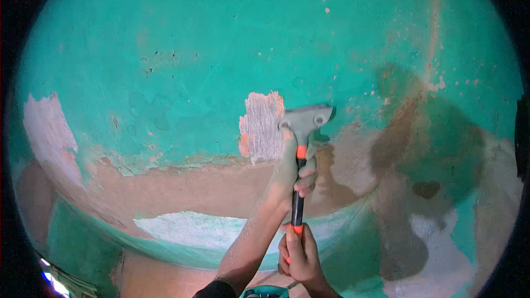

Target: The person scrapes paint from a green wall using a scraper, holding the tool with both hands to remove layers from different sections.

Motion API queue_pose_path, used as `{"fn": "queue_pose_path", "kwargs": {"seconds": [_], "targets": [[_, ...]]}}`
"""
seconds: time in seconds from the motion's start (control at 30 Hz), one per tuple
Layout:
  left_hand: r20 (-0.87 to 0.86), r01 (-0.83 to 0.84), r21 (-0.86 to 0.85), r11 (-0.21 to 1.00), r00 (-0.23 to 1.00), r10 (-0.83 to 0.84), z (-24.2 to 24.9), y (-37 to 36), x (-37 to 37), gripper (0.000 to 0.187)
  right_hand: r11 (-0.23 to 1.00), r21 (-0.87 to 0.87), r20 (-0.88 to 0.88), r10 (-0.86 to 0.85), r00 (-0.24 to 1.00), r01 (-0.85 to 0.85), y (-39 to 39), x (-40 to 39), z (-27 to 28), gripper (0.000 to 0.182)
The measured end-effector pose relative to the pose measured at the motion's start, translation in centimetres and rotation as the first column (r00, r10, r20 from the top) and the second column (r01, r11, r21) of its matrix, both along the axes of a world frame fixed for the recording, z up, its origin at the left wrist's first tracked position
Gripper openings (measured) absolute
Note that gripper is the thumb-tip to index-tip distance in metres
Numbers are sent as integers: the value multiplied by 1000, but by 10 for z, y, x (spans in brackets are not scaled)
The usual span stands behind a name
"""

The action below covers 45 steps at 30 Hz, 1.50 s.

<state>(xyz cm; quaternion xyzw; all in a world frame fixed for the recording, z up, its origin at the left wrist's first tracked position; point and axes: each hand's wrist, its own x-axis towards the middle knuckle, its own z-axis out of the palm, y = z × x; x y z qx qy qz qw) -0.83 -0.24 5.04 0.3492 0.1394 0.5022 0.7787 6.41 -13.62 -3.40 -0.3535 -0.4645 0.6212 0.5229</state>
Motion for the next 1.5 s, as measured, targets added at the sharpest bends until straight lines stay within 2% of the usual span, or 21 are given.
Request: {"fn": "queue_pose_path", "kwargs": {"seconds": [0.13,0.43,0.53,0.63,0.83,0.93,1.03,1.13,1.23,1.33,1.5], "targets": [[-45,-29,-24,999,999,28,-3,-6,1,57,1000,-10,-10,7,1000,-7,2,2,2,29],[-29,-26,-16,1000,999,26,-6,-5,1,58,1000,-24,-5,7,1000,-7,0,3,-1,31],[-7,-35,46,998,999,35,8,2,3,58,1000,24,-14,5,1000,-5,9,4,8,30],[-33,-16,-15,1000,999,15,-2,-1,1,58,1000,4,-14,13,1000,-13,4,4,-2,30],[-33,-16,31,999,999,17,8,2,1,58,997,-59,-58,40,998,-43,1,4,15,29],[-13,7,-14,1000,1000,-7,8,-5,1,58,998,-23,-35,61,998,-62,-3,5,13,30],[-4,15,23,1000,1000,-15,13,0,1,58,999,6,-46,40,998,-40,0,1,18,29],[-50,-13,-8,1000,999,12,8,-6,1,58,999,-22,-36,37,999,-38,-3,2,11,29],[-41,-40,23,999,998,41,27,2,3,59,1000,18,-35,23,999,-22,11,1,23,29],[-45,-13,10,1000,999,13,20,1,1,59,999,-47,-55,16,998,-19,2,0,23,29],[-19,-4,7,1000,1000,4,25,2,2,58,1000,5,-34,30,999,-30,6,3,25,29]]}}
